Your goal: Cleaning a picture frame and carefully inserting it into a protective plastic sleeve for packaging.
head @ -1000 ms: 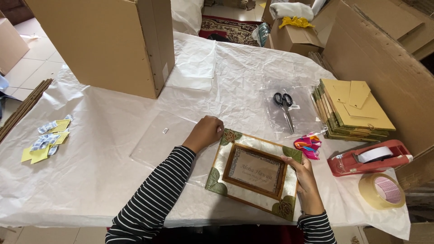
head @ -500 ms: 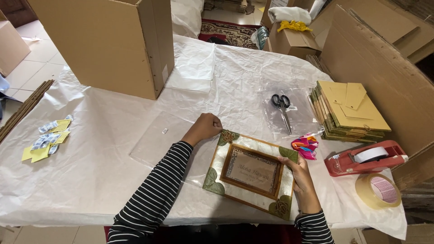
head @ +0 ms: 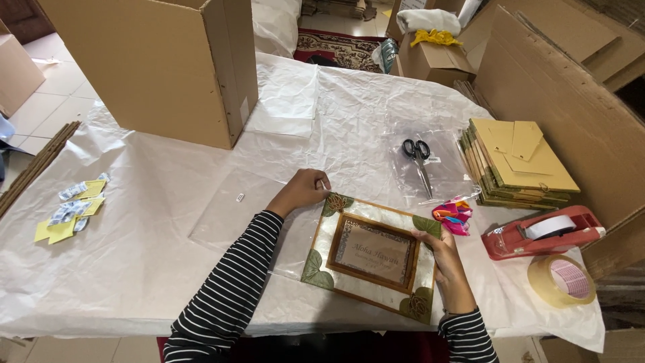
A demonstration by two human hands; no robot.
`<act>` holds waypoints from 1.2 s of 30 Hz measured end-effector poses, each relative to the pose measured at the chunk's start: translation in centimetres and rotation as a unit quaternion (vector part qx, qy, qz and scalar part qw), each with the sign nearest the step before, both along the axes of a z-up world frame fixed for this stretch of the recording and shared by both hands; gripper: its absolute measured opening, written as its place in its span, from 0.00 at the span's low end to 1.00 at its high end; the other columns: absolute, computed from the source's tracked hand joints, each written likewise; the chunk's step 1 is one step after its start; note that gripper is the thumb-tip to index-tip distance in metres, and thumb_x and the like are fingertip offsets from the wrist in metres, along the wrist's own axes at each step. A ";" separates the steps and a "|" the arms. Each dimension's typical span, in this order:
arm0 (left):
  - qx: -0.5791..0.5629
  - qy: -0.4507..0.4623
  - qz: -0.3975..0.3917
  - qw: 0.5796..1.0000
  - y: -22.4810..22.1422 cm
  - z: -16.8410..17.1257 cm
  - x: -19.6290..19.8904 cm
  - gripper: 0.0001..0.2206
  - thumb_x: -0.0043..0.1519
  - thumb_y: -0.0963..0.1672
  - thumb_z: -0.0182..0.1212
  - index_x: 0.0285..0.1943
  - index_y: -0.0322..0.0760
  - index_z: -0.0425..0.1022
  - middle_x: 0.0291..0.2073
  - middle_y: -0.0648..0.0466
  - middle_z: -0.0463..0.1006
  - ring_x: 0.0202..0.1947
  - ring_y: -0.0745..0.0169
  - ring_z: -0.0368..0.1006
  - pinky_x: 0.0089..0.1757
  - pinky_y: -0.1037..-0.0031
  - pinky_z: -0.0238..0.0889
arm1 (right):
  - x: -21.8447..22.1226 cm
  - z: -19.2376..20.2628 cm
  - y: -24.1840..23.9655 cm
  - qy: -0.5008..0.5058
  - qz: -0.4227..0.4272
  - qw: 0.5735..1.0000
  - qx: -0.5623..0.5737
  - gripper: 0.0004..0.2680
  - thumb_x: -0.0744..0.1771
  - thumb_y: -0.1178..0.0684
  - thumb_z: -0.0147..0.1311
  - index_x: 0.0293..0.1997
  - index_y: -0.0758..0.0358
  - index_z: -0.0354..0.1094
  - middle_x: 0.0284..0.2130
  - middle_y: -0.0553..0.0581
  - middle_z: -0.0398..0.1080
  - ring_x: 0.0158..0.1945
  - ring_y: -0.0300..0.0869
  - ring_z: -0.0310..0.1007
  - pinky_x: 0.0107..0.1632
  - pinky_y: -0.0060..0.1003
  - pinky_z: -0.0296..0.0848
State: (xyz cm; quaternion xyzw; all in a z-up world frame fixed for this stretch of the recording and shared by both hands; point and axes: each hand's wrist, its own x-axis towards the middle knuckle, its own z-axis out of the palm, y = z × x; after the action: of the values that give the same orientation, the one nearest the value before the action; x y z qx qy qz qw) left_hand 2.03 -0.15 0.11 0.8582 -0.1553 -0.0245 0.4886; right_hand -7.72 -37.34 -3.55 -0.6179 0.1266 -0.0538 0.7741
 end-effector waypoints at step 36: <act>0.040 -0.045 0.029 0.998 -1.2 -1.2 -0.3 0.06 0.49 0.44 0.66 0.30 0.38 0.83 0.23 0.48 0.80 0.33 0.44 0.80 0.39 0.59 0.74 | -1.1 5.6 -0.4 0.026 0.017 0.997 -0.074 0.14 0.59 0.63 0.64 0.47 0.66 0.73 0.30 0.61 0.74 0.31 0.48 0.79 0.34 0.46 0.80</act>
State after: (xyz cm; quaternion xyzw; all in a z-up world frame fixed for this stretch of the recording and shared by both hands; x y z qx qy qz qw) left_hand 1.77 -1.37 -1.05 0.8813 -0.1514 0.0223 0.4471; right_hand -8.80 -37.79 2.04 -0.6769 0.1319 -0.0337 0.7234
